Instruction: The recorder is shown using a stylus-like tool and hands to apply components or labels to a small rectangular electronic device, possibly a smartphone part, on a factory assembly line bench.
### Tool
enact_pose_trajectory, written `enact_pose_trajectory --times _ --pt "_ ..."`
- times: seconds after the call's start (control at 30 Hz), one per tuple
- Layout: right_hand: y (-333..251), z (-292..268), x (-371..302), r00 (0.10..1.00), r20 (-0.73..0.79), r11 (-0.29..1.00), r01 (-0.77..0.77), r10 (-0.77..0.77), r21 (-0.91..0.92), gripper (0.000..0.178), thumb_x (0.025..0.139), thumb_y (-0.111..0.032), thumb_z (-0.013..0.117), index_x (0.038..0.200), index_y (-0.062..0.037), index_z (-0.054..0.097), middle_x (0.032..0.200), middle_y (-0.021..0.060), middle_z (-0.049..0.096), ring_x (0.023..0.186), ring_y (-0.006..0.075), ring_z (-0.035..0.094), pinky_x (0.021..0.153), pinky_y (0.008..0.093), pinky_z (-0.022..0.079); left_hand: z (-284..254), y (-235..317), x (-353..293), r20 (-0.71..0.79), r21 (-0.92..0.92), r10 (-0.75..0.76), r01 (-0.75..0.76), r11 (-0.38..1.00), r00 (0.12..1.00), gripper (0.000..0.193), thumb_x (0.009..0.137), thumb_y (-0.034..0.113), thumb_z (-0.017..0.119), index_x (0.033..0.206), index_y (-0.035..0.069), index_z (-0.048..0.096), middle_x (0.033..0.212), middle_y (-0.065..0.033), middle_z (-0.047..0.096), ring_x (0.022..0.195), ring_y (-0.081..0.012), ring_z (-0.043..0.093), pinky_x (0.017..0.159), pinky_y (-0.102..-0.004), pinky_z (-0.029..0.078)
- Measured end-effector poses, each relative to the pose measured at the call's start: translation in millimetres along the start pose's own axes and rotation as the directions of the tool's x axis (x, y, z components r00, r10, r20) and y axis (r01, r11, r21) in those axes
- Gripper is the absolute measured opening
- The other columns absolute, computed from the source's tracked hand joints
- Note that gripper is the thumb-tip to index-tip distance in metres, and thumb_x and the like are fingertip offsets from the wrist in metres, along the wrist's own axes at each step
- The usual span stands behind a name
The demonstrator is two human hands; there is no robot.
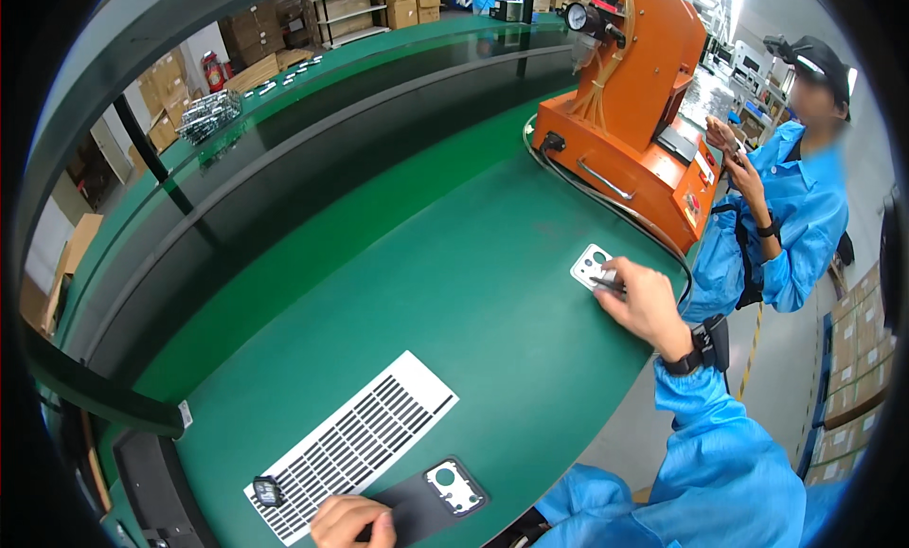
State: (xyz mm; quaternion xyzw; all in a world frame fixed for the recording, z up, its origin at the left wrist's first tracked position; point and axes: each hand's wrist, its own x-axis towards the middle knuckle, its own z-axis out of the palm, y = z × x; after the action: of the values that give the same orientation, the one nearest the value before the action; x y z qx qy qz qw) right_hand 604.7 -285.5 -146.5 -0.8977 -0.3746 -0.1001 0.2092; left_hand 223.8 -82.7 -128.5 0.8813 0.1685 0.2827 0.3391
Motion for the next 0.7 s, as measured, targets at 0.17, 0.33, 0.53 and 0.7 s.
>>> enact_pose_trajectory --times 0.17,0.33,0.53,0.7 --pt "6 -10 26 0.984 0.178 0.995 0.011 0.008 -0.103 0.038 0.075 -0.032 0.07 0.104 -0.0076 0.062 0.077 0.0164 0.067 0.072 0.0329 0.066 0.066 0.0424 0.052 -4 -7 -4 -0.043 0.046 -0.105 0.107 0.993 0.993 0.005 0.077 -0.003 0.066 0.081 -0.003 0.065 0.081 -0.0145 0.067 0.075 -0.0288 0.064 0.07 -0.0325 0.05" --pt "-16 -19 17 0.99 0.139 0.996 -0.002 -0.009 0.085 0.029 0.075 -0.018 0.071 0.1 -0.0056 0.063 0.074 0.014 0.067 0.068 0.0298 0.067 0.063 0.0354 0.052 9 -28 1 -0.139 0.017 -0.142 0.146 0.989 0.98 0.004 0.072 0.0 0.064 0.068 0.001 0.061 0.069 -0.0088 0.065 0.062 -0.022 0.059 0.061 -0.0306 0.046" --pt "-86 -15 30 0.775 0.2 0.578 0.246 -0.599 0.778 0.004 0.084 -0.003 0.06 0.084 0.0006 0.061 0.074 0.0113 0.06 0.066 0.0258 0.058 0.062 0.0326 0.046 4 -27 -2 -0.095 0.046 -0.141 0.146 0.988 0.985 0.005 0.068 0.001 0.068 0.071 0.003 0.065 0.07 -0.0069 0.066 0.063 -0.0209 0.061 0.059 -0.0299 0.046" --pt "-142 28 47 0.67 0.244 0.418 0.11 -0.701 0.902 0.026 0.094 -0.02 0.053 0.077 0.0 0.057 0.069 0.0067 0.055 0.062 0.0203 0.052 0.062 0.0324 0.043 7 -24 5 -0.051 0.011 -0.063 0.064 0.998 0.997 0.008 0.066 0.003 0.07 0.073 0.005 0.067 0.072 -0.0061 0.066 0.067 -0.0213 0.062 0.062 -0.0303 0.047"
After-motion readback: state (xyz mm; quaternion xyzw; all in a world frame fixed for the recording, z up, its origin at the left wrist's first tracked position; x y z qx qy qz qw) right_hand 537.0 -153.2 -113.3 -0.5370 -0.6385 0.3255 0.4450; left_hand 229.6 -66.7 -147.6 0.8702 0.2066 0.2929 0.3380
